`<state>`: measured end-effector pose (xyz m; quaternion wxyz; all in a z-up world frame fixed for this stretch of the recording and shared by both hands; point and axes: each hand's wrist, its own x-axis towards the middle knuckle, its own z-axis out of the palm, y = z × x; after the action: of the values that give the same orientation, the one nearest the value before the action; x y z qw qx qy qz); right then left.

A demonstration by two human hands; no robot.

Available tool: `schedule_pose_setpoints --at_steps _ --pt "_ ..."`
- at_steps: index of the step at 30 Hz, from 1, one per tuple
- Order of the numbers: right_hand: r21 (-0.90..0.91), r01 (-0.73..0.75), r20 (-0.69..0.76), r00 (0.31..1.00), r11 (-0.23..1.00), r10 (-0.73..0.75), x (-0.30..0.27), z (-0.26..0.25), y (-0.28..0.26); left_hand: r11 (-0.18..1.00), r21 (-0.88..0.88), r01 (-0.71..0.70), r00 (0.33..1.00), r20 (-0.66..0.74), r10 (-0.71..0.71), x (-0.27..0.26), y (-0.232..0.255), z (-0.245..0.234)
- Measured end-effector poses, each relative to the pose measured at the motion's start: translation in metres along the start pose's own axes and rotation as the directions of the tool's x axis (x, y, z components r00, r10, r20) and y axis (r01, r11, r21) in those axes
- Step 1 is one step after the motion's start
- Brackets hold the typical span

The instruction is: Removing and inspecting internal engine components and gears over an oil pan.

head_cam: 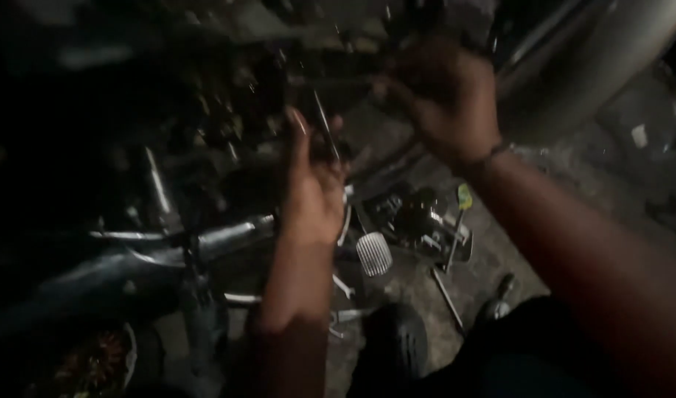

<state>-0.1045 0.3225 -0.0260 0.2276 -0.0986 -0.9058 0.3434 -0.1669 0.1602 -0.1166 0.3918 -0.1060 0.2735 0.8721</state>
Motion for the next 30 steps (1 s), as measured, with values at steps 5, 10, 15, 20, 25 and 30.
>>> schedule_pose_setpoints --at_steps 5,10,15,20,25,30 --pt "0.057 0.024 -0.032 0.999 0.998 -0.022 -0.012 -0.003 -0.005 0.994 0.055 -0.096 0.995 0.002 0.096 0.002 -0.015 -0.017" --pt "-0.048 0.129 -0.078 0.988 0.99 -0.132 -0.008 -0.016 -0.014 0.992 -0.018 -0.121 0.985 0.118 0.122 -0.004 -0.009 0.0" --pt "-0.035 0.087 -0.071 0.993 0.996 -0.089 -0.004 -0.021 -0.021 0.997 -0.033 -0.069 0.997 -0.02 0.068 -0.008 -0.008 0.005" --pt "-0.011 0.024 -0.078 0.997 1.0 -0.025 -0.002 -0.026 -0.027 0.995 -0.07 -0.078 0.997 0.0 0.078 -0.014 -0.006 0.016" --pt "0.067 -0.044 -0.077 0.996 0.997 0.049 -0.002 -0.029 -0.033 0.995 -0.055 -0.086 0.996 0.021 0.087 -0.015 -0.011 0.017" --pt "0.042 -0.144 -0.068 0.987 0.989 0.146 -0.001 -0.031 -0.05 0.994 -0.028 -0.104 0.987 -0.124 0.1 -0.015 -0.014 0.017"
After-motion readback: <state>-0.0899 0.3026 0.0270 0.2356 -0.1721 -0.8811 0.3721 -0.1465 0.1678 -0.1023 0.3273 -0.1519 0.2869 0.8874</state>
